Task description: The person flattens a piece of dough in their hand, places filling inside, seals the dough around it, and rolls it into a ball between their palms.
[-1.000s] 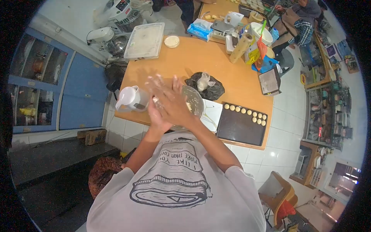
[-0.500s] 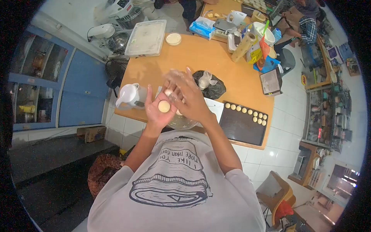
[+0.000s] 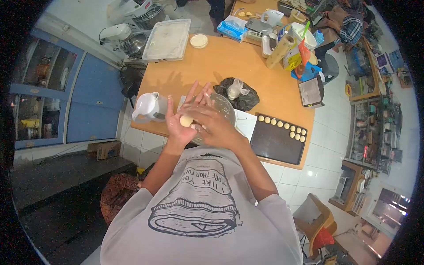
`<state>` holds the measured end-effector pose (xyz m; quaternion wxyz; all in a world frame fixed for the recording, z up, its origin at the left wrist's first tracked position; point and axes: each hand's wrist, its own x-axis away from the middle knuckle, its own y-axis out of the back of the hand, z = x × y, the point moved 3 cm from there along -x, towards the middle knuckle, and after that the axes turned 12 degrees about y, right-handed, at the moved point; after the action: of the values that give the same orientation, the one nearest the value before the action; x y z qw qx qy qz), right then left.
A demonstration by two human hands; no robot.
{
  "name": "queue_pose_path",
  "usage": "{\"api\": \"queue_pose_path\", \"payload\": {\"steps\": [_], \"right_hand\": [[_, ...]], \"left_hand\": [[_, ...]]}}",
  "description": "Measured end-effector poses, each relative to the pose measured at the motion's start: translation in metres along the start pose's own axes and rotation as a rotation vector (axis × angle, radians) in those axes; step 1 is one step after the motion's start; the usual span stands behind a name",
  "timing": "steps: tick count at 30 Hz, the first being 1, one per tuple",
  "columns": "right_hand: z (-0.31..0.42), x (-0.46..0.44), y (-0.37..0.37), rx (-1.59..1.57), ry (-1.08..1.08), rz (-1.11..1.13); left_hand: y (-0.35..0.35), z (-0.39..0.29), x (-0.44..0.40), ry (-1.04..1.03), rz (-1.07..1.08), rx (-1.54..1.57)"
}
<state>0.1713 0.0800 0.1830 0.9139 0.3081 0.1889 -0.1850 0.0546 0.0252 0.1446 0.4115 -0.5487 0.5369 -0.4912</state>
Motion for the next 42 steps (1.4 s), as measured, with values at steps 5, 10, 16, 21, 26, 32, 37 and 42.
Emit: {"api": "queue_pose_path", "payload": {"steps": [5, 10, 16, 21, 26, 32, 37, 42], "right_hand": [[-0.006, -0.004, -0.01, -0.115, -0.118, -0.312], [0.002, -0.027, -0.031, 0.292, -0.069, -0.331], [0.004, -0.03, -0.049, 0.426, 0.013, -0.161], [-0.011, -0.029, -0.057, 0.453, 0.031, -0.267], [-0.005, -0.027, -0.048, 0.329, 0.099, -0.169], [-0.004, -0.03, -0.04, 0.367, 0.032, -0.106], [-0.008, -0.036, -0.052, 0.361, 0.085, -0.074], [-0.012, -0.04, -0.059, 0.446, 0.049, -0.14]], "left_hand": [[0.001, 0.002, 0.001, -0.002, -0.036, 0.036], [-0.003, 0.01, -0.009, -0.034, 0.017, -0.12], [0.016, 0.005, -0.007, -0.039, 0.19, 0.402], [0.006, 0.011, -0.001, -0.059, 0.094, -0.152], [0.013, 0.008, -0.003, -0.065, 0.336, 0.203], [-0.01, -0.014, 0.005, -0.101, -0.025, 0.006], [0.001, 0.002, 0.007, -0.053, 0.018, -0.063], [0.0, -0.021, 0.016, -0.022, 0.025, 0.079]]}}
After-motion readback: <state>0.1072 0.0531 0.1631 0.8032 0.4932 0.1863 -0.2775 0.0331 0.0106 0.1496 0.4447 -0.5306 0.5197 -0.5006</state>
